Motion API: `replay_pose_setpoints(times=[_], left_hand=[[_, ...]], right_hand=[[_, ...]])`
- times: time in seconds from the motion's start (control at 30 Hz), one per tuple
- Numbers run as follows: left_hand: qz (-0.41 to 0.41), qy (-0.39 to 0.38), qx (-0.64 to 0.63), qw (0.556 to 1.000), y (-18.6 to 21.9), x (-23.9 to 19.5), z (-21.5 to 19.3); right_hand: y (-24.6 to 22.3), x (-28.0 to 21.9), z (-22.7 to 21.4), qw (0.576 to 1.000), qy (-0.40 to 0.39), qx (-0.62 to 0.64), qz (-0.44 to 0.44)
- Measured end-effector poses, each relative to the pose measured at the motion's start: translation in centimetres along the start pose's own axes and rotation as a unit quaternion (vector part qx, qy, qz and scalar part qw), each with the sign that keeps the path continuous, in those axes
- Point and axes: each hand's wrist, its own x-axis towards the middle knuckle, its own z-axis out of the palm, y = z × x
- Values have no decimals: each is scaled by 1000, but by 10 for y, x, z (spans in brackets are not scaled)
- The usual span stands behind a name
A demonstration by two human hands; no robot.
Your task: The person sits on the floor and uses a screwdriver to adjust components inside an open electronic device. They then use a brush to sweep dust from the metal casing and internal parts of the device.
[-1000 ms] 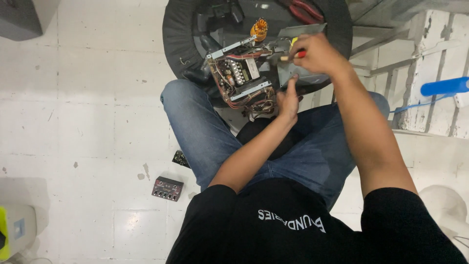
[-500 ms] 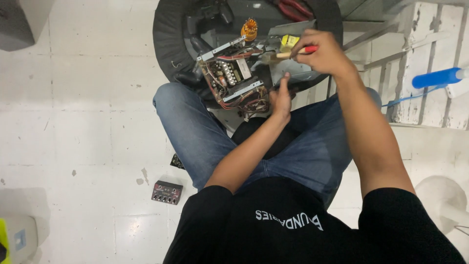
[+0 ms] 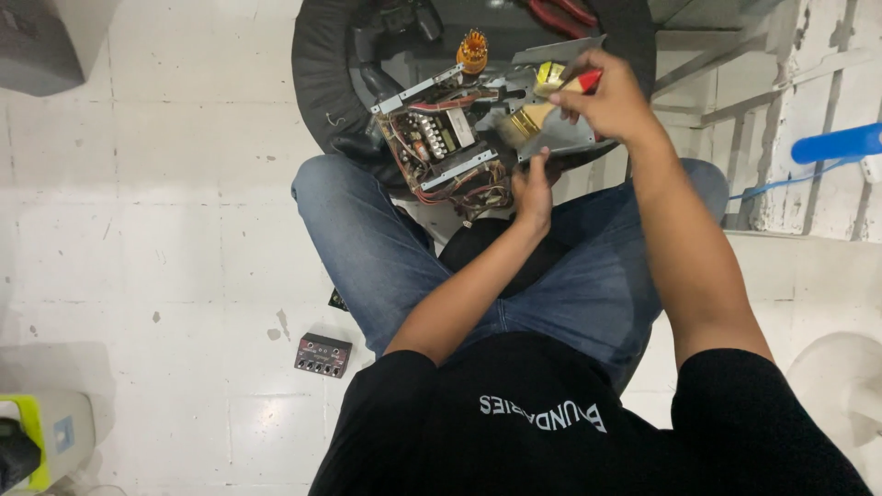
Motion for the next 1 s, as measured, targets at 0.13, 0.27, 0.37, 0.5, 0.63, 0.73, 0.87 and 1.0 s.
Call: replay_pose_setpoints(times=[0.13,0.27,0.37,0.5,0.63,0.73,0.87,1.0], left_hand=[[19,-35,-106,994,-11,10,2],[34,-65,-197,978,-28,25,4],[101,-102,-227,963,-46,38,5],[74,-83,-187,976,-33,23,1],[115,-56,-154,980,-65,45,5],[139,-76,-202,966,-70,51,7],[146,-145,-294,933,-69,45,3],[179,-153,-309,922,-82,55,4]], right_hand=[[-8,-16,-20,980,56,-188,25],[26,-23,-61,907,175,-369,-107],[-13,-31,-19,987,155,-49,-11],[11,-24,5,990,100,71,71],[18,-30,9,994,61,86,33],[24,-29,-14,995,91,-43,16],[37,-48,-67,888,232,-381,-114],[32,-47,-50,907,326,-177,-199]])
